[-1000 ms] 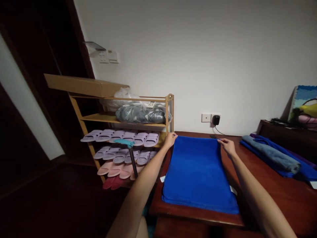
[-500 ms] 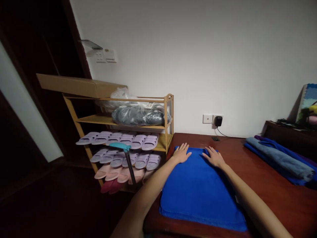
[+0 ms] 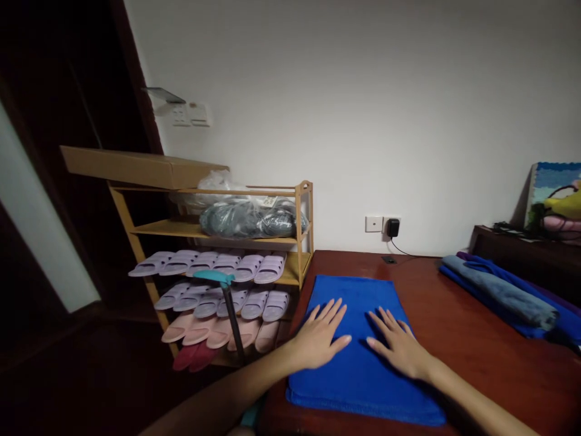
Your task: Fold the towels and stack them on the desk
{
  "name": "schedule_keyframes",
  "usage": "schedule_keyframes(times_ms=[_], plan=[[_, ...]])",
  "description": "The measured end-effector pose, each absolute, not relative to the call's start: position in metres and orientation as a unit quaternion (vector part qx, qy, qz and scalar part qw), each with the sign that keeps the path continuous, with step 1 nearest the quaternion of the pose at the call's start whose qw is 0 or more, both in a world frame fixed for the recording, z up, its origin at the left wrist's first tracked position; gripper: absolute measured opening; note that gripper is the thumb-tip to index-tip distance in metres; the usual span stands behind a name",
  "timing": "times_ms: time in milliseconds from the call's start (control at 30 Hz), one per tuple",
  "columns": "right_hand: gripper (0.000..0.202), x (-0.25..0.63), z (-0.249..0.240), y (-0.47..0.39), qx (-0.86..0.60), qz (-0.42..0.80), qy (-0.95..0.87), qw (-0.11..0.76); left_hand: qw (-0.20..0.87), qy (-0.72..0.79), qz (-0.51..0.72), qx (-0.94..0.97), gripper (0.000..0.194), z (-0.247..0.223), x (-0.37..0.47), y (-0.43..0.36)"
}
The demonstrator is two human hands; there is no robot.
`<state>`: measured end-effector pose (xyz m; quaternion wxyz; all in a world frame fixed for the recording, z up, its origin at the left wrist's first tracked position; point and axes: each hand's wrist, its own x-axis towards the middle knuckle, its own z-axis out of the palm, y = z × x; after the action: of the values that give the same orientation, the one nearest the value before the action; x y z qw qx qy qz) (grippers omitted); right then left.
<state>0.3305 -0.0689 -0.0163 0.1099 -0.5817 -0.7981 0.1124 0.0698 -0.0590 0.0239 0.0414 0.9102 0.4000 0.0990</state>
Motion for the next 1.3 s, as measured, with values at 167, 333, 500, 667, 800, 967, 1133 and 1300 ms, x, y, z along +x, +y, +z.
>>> schedule_keyframes(times_ms=[167, 333, 500, 667, 800, 967, 1133, 1300], plan=[[0.077, 0.332, -0.010, -0.102, -0.572, 0.102, -0.807, 0.104, 0.053, 0.405, 0.077, 0.910, 0.060, 0.019, 0.055, -0.091], [0.076, 0.305, 0.031, -0.048, -0.534, 0.145, -0.829, 0.084, 0.034, 0.393, 0.074, 0.916, 0.062, 0.019, 0.062, -0.087], [0.077, 0.266, 0.030, 0.026, -0.612, 0.152, -0.774, 0.065, 0.038, 0.400, 0.053, 0.914, 0.064, 0.012, 0.062, -0.084], [0.080, 0.261, 0.007, 0.060, -0.701, 0.132, -0.698, 0.066, 0.044, 0.394, 0.060, 0.916, 0.063, 0.008, 0.060, -0.083], [0.078, 0.282, 0.005, 0.068, -0.704, 0.124, -0.697, 0.060, 0.045, 0.400, 0.065, 0.913, 0.064, 0.007, 0.059, -0.082], [0.078, 0.316, 0.007, 0.059, -0.728, 0.104, -0.675, 0.067, 0.045, 0.399, 0.066, 0.913, 0.065, 0.007, 0.060, -0.082], [0.076, 0.319, 0.022, 0.033, -0.701, 0.089, -0.703, 0.079, 0.045, 0.403, 0.074, 0.911, 0.062, 0.012, 0.061, -0.086], [0.078, 0.311, 0.011, -0.066, -0.615, 0.057, -0.783, 0.080, 0.054, 0.386, 0.092, 0.917, 0.056, 0.023, 0.047, -0.116]])
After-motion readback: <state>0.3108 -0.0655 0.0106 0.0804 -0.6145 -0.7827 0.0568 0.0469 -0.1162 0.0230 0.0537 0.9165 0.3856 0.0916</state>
